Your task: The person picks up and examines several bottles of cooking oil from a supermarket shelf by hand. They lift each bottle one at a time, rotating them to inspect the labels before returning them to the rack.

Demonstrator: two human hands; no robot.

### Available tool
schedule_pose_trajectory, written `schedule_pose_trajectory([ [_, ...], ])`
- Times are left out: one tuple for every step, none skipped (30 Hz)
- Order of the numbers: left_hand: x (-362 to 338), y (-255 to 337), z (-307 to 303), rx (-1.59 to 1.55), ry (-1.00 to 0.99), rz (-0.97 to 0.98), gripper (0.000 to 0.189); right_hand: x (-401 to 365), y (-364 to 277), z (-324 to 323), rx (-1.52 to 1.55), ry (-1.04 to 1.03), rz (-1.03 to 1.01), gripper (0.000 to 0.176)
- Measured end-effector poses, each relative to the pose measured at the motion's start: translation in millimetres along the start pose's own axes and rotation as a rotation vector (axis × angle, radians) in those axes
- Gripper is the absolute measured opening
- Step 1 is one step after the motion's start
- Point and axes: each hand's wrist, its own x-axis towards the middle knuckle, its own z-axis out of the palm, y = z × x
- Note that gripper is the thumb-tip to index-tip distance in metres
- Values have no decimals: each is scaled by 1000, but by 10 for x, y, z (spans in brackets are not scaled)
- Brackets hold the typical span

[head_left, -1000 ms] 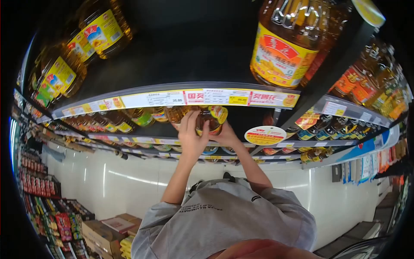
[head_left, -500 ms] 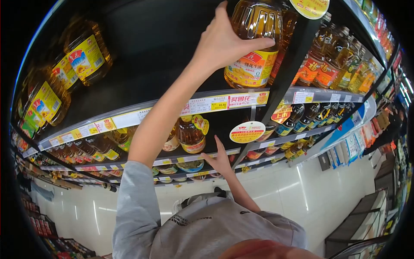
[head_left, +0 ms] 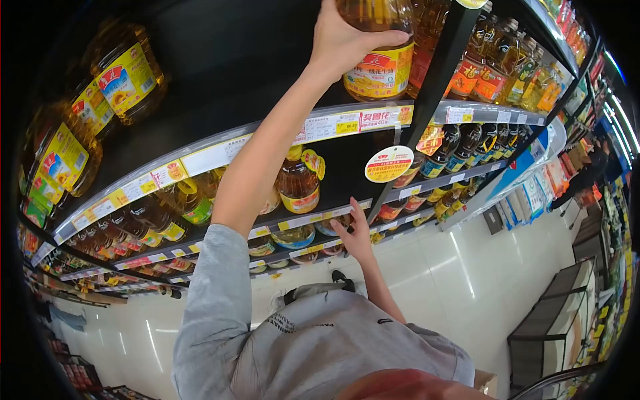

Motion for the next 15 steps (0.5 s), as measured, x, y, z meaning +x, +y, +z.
schedule_pose_trajectory([
  [-60, 28, -39, -1, 0, -5, 95, -19, 5, -18, 64, -4, 33, 75],
  [-119, 53, -85, -3, 50, 63, 96, -30, -50, -41, -127, 22, -39, 75],
  [-190, 75, -127, -3, 100, 128, 97, -50, -199, -45, -125, 22, -31, 75],
  [-263, 98, -163, 14, 143, 175, 97, -50, -364, -40, -100, 28, -53, 75],
  [-350, 148, -182, -75, 188, 168, 100, -30, -478, -41, -76, 34, -75, 75],
  [-407, 102, -232, 43, 240, 292, 92, -13, -504, -51, -114, 39, -95, 75],
  [-454, 41, -296, 162, 290, 422, 84, 24, -554, -51, -107, 37, -94, 75],
  [-498, 26, -365, 170, 286, 421, 84, 49, -616, -45, -120, 41, -75, 73],
  [-549, 16, -439, 129, 300, 434, 90, 67, -649, -35, -135, 43, -53, 72],
  [-599, 11, -507, 88, 316, 445, 97, 86, -652, -20, -159, 41, -86, 71],
  [-633, 31, -560, 94, 315, 446, 97, 104, -668, -6, -154, 38, -86, 71],
  [-688, 53, -605, 126, 382, 517, 98, 107, -696, -1, -162, 26, -114, 71],
  [-756, 82, -646, 157, 449, 587, 100, 103, -728, -6, -170, 16, -140, 72],
  [-835, 200, -671, 111, 475, 618, 102, 94, -780, -24, -163, -30, -126, 69],
  [-904, 252, -730, 144, 520, 672, 95, 81, -811, -39, -160, -29, -119, 69],
])
